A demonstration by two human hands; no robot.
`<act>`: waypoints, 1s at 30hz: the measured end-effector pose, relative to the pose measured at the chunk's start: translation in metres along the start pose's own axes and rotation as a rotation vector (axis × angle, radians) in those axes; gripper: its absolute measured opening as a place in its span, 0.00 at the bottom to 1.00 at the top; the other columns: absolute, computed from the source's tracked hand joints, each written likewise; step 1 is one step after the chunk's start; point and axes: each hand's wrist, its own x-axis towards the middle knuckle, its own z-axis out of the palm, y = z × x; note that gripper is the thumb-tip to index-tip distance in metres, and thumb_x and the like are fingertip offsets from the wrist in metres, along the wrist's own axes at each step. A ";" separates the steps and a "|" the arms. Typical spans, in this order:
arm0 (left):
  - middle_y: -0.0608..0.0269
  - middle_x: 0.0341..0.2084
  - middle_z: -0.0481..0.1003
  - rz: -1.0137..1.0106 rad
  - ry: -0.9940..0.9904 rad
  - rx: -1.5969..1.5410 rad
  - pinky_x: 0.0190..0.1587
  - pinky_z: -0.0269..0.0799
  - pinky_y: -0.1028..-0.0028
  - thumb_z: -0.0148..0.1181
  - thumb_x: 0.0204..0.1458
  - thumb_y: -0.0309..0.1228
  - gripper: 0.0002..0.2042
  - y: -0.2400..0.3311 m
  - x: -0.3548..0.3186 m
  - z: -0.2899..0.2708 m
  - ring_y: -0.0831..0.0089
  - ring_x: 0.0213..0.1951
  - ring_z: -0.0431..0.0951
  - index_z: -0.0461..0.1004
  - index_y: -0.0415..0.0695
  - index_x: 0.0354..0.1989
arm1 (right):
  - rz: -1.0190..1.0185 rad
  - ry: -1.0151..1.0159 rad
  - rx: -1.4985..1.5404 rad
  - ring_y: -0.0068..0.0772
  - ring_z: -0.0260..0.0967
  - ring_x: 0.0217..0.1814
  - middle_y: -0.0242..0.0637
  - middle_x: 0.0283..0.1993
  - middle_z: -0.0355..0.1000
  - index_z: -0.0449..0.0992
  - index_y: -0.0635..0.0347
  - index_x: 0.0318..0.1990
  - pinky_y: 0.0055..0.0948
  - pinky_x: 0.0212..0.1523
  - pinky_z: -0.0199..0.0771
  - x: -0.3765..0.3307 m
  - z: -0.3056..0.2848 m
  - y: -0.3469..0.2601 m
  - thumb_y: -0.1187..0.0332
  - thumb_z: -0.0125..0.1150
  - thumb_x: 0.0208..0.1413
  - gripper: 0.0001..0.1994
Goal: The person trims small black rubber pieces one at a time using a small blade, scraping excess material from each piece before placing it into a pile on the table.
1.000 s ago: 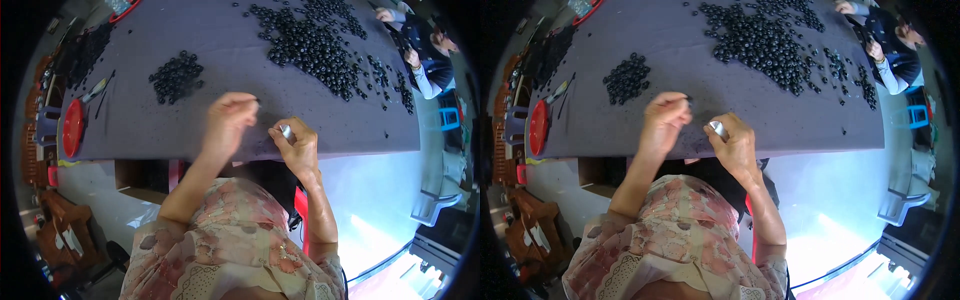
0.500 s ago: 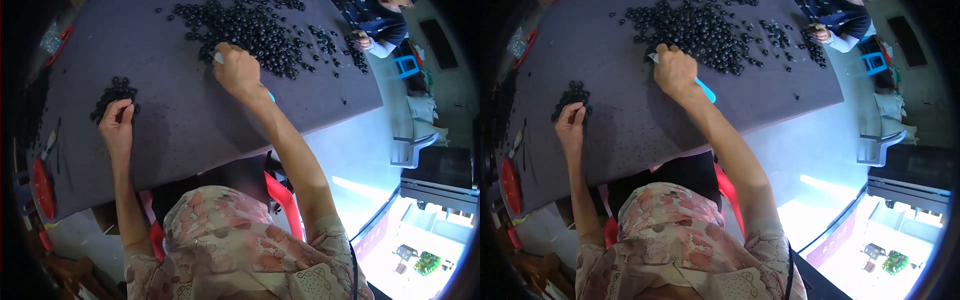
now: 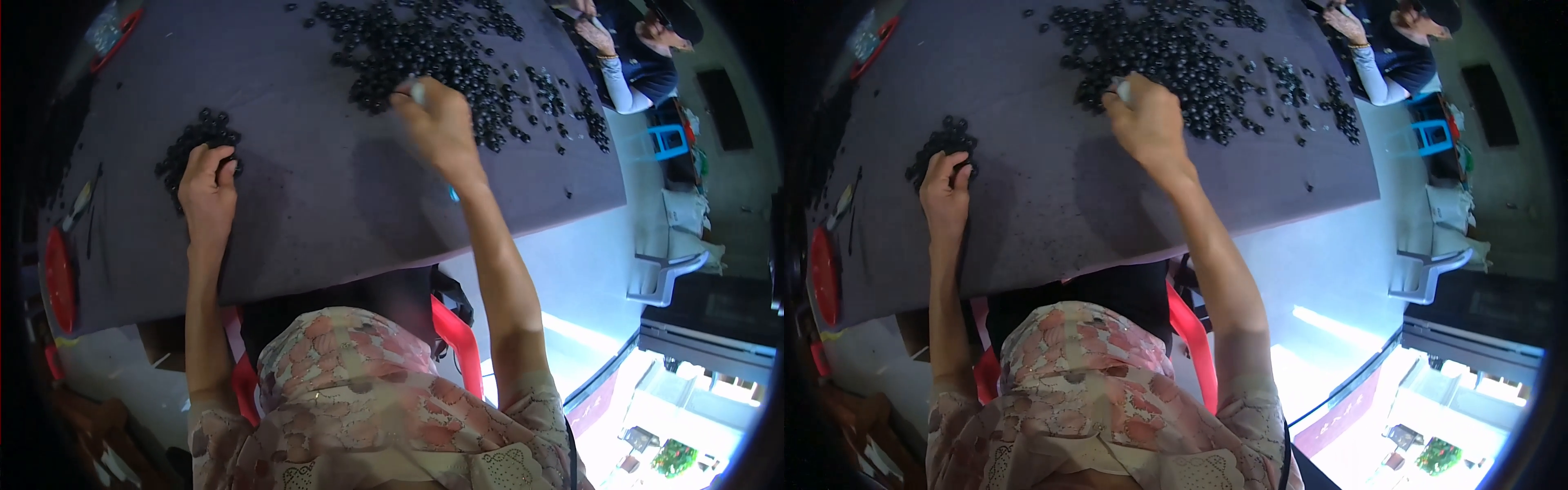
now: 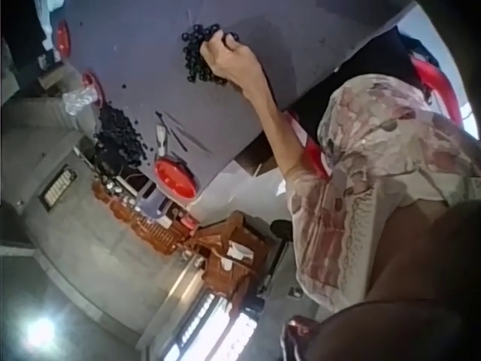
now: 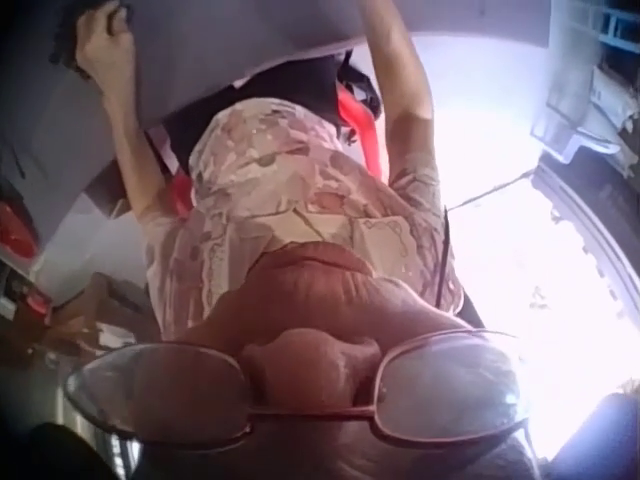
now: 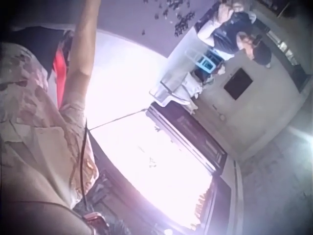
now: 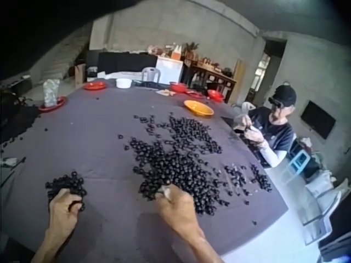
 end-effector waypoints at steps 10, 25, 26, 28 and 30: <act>0.67 0.26 0.71 -0.503 -0.397 -1.182 0.29 0.63 0.86 0.55 0.43 0.21 0.08 0.128 -0.034 0.019 0.86 0.28 0.67 0.72 0.38 0.34 | 0.210 0.009 0.764 0.10 0.53 0.14 0.33 0.22 0.68 0.68 0.67 0.34 0.11 0.12 0.50 -0.090 -0.027 -0.056 0.77 0.54 0.46 0.07; 0.64 0.30 0.67 -0.248 -0.303 -1.312 0.37 0.68 0.83 0.54 0.42 0.15 0.12 0.161 -0.053 0.020 0.80 0.33 0.69 0.69 0.34 0.39 | -0.144 0.137 0.615 0.14 0.58 0.27 0.31 0.30 0.65 0.66 0.66 0.35 0.13 0.27 0.59 -0.131 -0.032 -0.041 0.78 0.53 0.47 0.07; 0.64 0.30 0.67 -0.245 -0.304 -1.304 0.37 0.68 0.83 0.54 0.42 0.15 0.12 0.159 -0.054 0.020 0.80 0.33 0.69 0.69 0.34 0.39 | -0.150 0.123 0.592 0.14 0.58 0.26 0.31 0.30 0.65 0.66 0.66 0.35 0.14 0.27 0.59 -0.131 -0.033 -0.042 0.77 0.53 0.47 0.07; 0.65 0.29 0.66 -0.253 -0.331 -1.309 0.36 0.67 0.84 0.53 0.42 0.15 0.12 0.154 -0.056 0.020 0.81 0.31 0.69 0.70 0.34 0.39 | -0.093 0.100 0.623 0.14 0.58 0.26 0.30 0.29 0.65 0.66 0.66 0.35 0.14 0.27 0.59 -0.134 -0.034 -0.046 0.77 0.54 0.47 0.07; 0.65 0.29 0.66 -0.257 -0.342 -1.308 0.36 0.66 0.84 0.52 0.43 0.15 0.12 0.156 -0.056 0.019 0.81 0.32 0.68 0.70 0.34 0.39 | -0.039 0.079 0.645 0.14 0.58 0.26 0.29 0.29 0.65 0.66 0.66 0.34 0.14 0.27 0.59 -0.135 -0.034 -0.048 0.76 0.54 0.47 0.07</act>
